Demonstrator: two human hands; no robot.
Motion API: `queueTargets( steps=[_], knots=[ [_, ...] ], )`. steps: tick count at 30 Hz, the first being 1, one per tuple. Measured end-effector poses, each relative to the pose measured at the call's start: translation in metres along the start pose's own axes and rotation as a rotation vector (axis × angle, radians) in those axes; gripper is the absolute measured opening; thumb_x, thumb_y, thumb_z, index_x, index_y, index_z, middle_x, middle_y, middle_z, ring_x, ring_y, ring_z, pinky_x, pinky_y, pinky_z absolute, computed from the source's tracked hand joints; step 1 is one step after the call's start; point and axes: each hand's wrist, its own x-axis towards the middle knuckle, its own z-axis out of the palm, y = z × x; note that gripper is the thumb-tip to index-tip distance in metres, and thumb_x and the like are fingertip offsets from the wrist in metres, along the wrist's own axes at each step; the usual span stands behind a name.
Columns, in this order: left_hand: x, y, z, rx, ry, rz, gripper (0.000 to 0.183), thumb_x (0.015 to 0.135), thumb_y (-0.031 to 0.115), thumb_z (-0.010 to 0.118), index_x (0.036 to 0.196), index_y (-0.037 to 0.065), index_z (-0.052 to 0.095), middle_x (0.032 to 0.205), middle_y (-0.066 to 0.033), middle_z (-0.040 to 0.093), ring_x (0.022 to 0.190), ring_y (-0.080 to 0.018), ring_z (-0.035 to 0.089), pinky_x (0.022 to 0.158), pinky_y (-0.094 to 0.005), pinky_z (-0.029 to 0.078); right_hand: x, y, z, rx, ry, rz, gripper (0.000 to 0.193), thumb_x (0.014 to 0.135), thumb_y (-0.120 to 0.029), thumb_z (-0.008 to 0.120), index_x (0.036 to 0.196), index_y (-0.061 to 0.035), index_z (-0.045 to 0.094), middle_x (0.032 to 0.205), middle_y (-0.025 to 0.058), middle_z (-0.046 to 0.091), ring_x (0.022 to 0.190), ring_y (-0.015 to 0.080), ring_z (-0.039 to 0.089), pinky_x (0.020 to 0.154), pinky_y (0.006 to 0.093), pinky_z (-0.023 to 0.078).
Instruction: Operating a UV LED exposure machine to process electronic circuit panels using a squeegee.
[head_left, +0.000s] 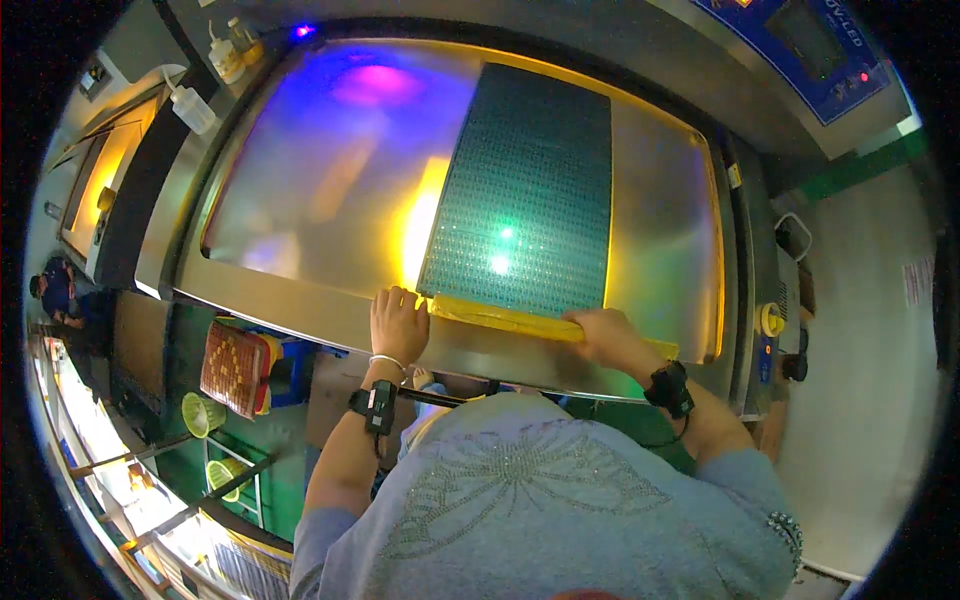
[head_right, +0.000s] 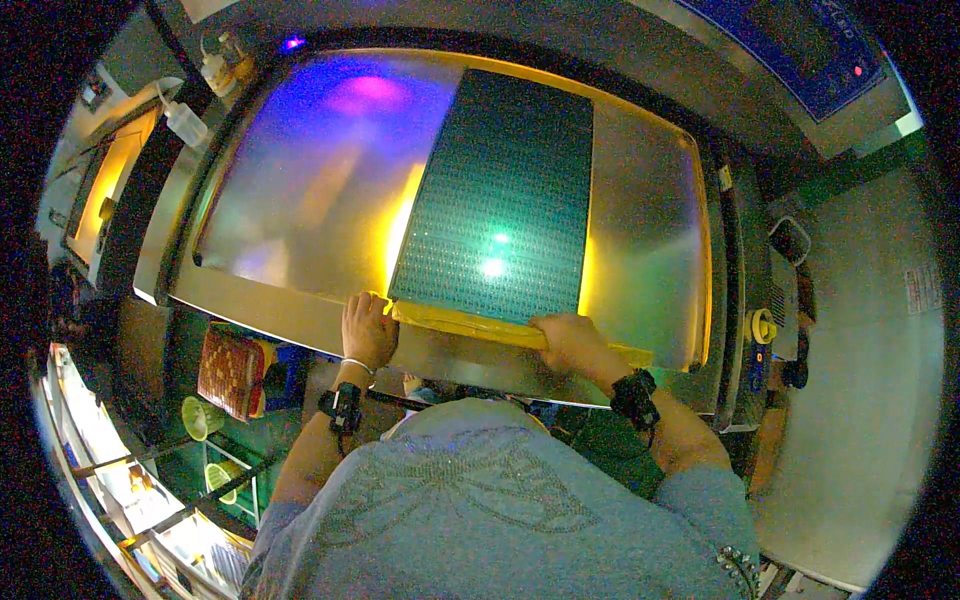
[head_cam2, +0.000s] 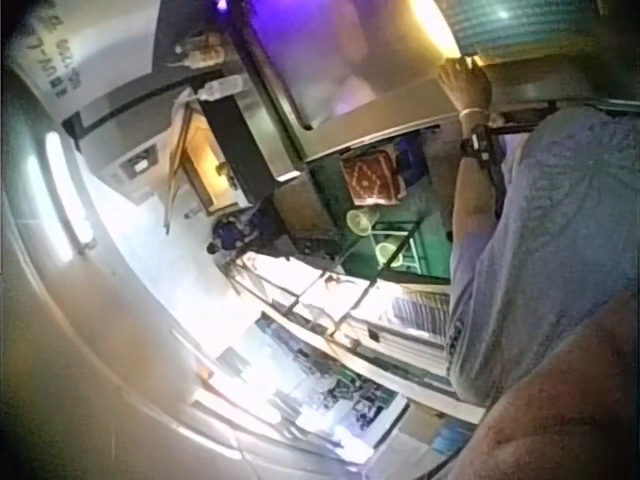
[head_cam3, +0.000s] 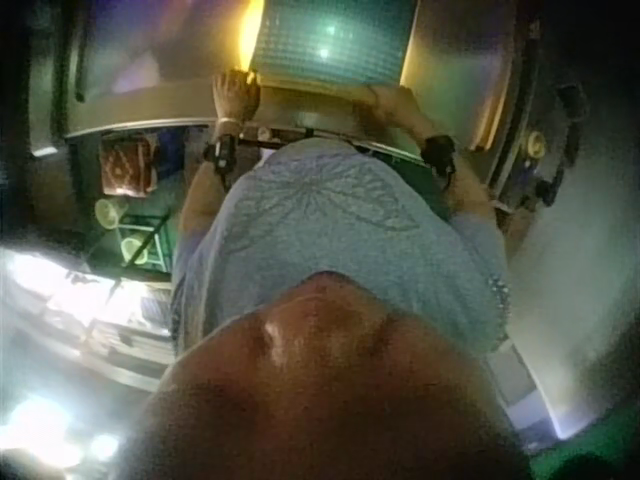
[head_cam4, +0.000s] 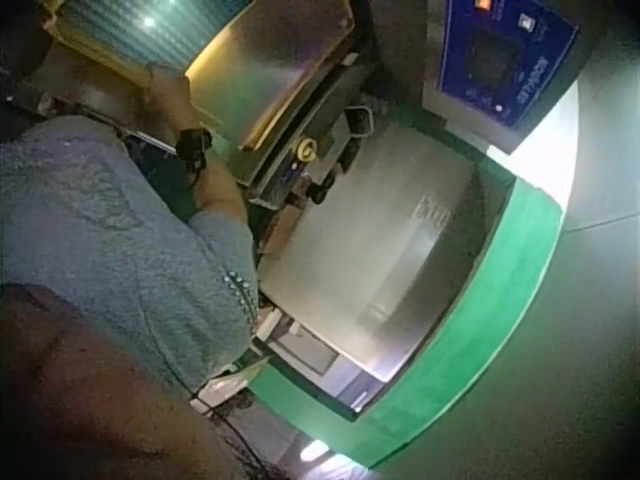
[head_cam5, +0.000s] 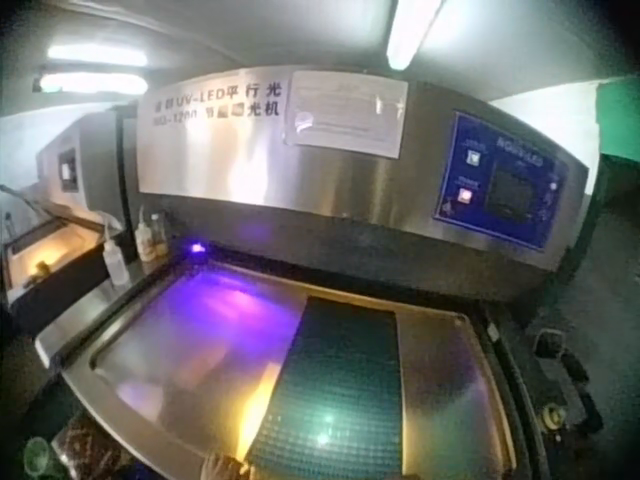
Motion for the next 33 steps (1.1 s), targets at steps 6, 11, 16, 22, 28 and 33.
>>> queueTargets(
  steps=[6,11,16,22,28,33],
  knots=[
    [0.0005,0.0038,-0.0013,-0.026,0.074,0.015,0.024,0.079,0.019,0.056,0.098,0.007,0.062,0.109,-0.0094,0.057,0.1,-0.0289,0.05,0.087,-0.0407,0.04,-0.0023,0.0018,0.0051,0.016,-0.001,0.007,0.04,0.071,-0.02,0.063,0.109,-0.0117,0.058,0.097,0.0128,0.064,0.091,0.0323,0.06,0.08,0.044,0.048],
    [-0.0001,0.0004,-0.0009,-0.024,0.096,0.169,0.029,0.074,0.015,0.057,0.102,0.008,0.064,0.116,-0.0057,0.059,0.104,-0.0255,0.051,0.089,-0.0394,0.04,0.0021,0.0053,0.0019,0.018,0.0,0.007,0.04,0.07,-0.019,0.064,0.109,-0.0117,0.059,0.096,0.0126,0.064,0.09,0.0321,0.06,0.08,0.044,0.048],
    [-0.0004,-0.0008,0.0022,-0.121,0.099,0.123,0.028,0.072,0.014,0.06,0.099,0.008,0.066,0.109,-0.0056,0.063,0.099,-0.0246,0.054,0.087,-0.0389,0.04,-0.0018,0.0028,0.0057,0.03,0.008,0.009,0.04,0.069,-0.019,0.064,0.109,-0.0117,0.059,0.095,0.0126,0.065,0.088,0.0321,0.061,0.079,0.0434,0.049],
    [0.0,0.0,0.0017,-0.125,0.088,0.113,0.028,0.072,0.015,0.061,0.098,0.008,0.066,0.109,-0.0055,0.063,0.098,-0.0243,0.055,0.088,-0.0391,0.04,-0.0038,0.0019,0.0081,0.037,0.061,0.003,0.039,0.069,-0.019,0.064,0.107,-0.0115,0.059,0.095,0.012,0.065,0.088,0.0317,0.061,0.078,0.0428,0.049],
    [-0.0001,-0.0014,0.003,-0.127,0.105,0.119,0.028,0.073,0.017,0.061,0.099,0.008,0.066,0.11,-0.0055,0.062,0.101,-0.0258,0.053,0.091,-0.0402,0.039,-0.0016,0.0041,0.0092,-0.01,0.051,0.011,0.04,0.068,-0.02,0.065,0.107,-0.0118,0.06,0.096,0.0118,0.065,0.089,0.0312,0.061,0.078,0.0424,0.049],
    [-0.0007,-0.0024,0.0028,-0.134,0.105,0.124,0.027,0.073,0.017,0.06,0.098,0.007,0.066,0.11,-0.0068,0.062,0.1,-0.0266,0.053,0.09,-0.0411,0.039,-0.0015,0.0017,0.0066,0.012,0.055,0.013,0.04,0.067,-0.019,0.066,0.106,-0.0113,0.06,0.095,0.0127,0.064,0.09,0.0319,0.061,0.078,0.0428,0.049]
  ],
)
